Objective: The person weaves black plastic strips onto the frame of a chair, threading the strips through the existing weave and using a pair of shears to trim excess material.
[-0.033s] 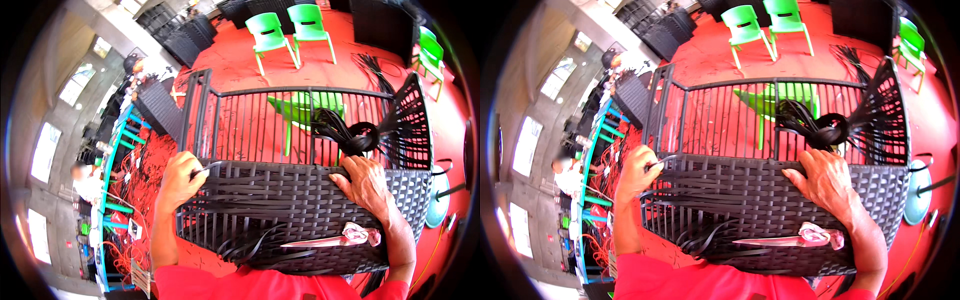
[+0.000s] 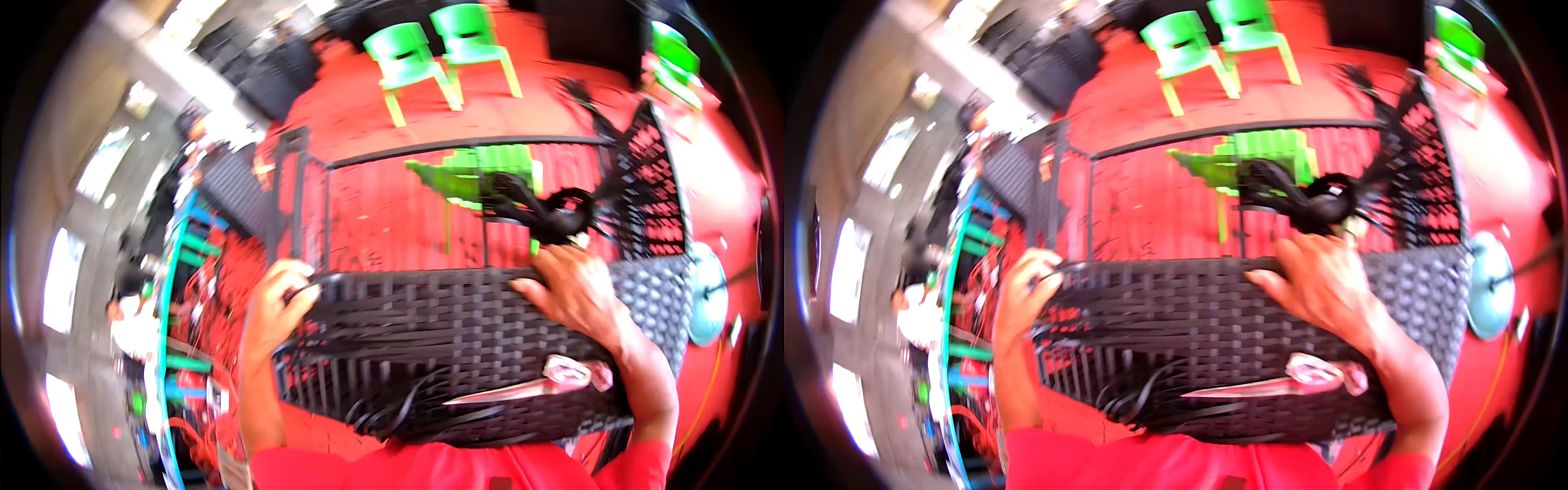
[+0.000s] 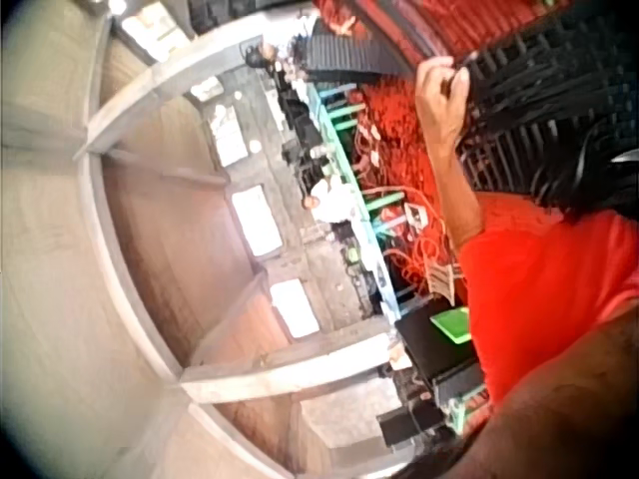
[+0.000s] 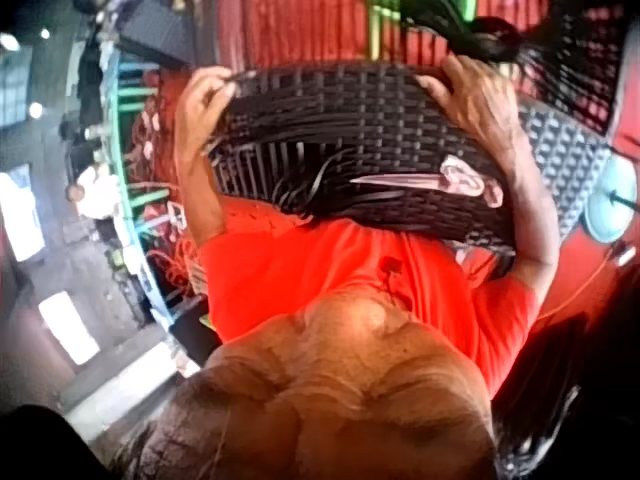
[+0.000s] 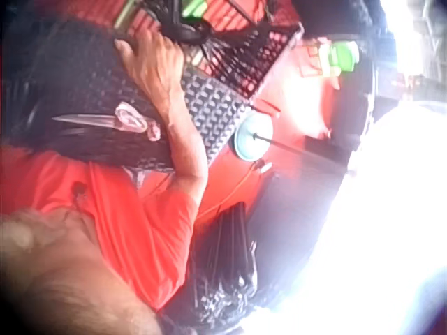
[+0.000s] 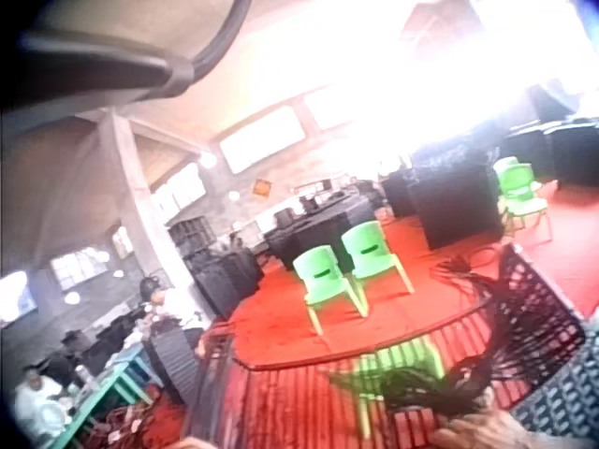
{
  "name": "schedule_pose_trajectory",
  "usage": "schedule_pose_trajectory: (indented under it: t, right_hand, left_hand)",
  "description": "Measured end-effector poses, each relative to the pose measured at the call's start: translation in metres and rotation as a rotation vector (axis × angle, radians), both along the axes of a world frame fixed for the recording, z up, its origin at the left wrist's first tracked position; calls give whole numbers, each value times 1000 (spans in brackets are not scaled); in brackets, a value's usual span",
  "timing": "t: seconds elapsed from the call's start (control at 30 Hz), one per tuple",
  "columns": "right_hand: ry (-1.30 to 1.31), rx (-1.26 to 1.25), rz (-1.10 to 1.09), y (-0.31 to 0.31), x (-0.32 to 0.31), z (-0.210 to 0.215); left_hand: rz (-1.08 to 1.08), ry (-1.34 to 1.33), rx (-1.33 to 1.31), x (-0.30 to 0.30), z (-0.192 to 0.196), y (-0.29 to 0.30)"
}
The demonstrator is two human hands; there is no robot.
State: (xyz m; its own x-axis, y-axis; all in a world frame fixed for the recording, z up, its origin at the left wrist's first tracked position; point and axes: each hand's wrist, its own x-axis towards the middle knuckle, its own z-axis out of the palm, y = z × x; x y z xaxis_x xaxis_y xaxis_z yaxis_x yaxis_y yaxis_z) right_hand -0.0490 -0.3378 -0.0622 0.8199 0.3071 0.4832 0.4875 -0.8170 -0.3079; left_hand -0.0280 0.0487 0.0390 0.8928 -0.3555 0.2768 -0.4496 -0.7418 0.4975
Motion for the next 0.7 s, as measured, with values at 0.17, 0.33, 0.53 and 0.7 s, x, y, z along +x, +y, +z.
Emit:
schedule_pose_trajectory:
  t: [0.17,0.33,0.53,0.7]
  right_hand:
    - [142,18,8,4,-1,-1]
    - [169,-49,-9,4,-2,-5]
    - [127,-8,13,6,0,-12]
    - [36,-31,-21,9,1,-14]
  left_hand:
    - [-9,276,-453,10,-22,-19]
    - [-83,523,-1243,48,-50,-8]
    - [146,375,-1291,55,-44,28]
    - [81,243,-1360,98,-32,266]
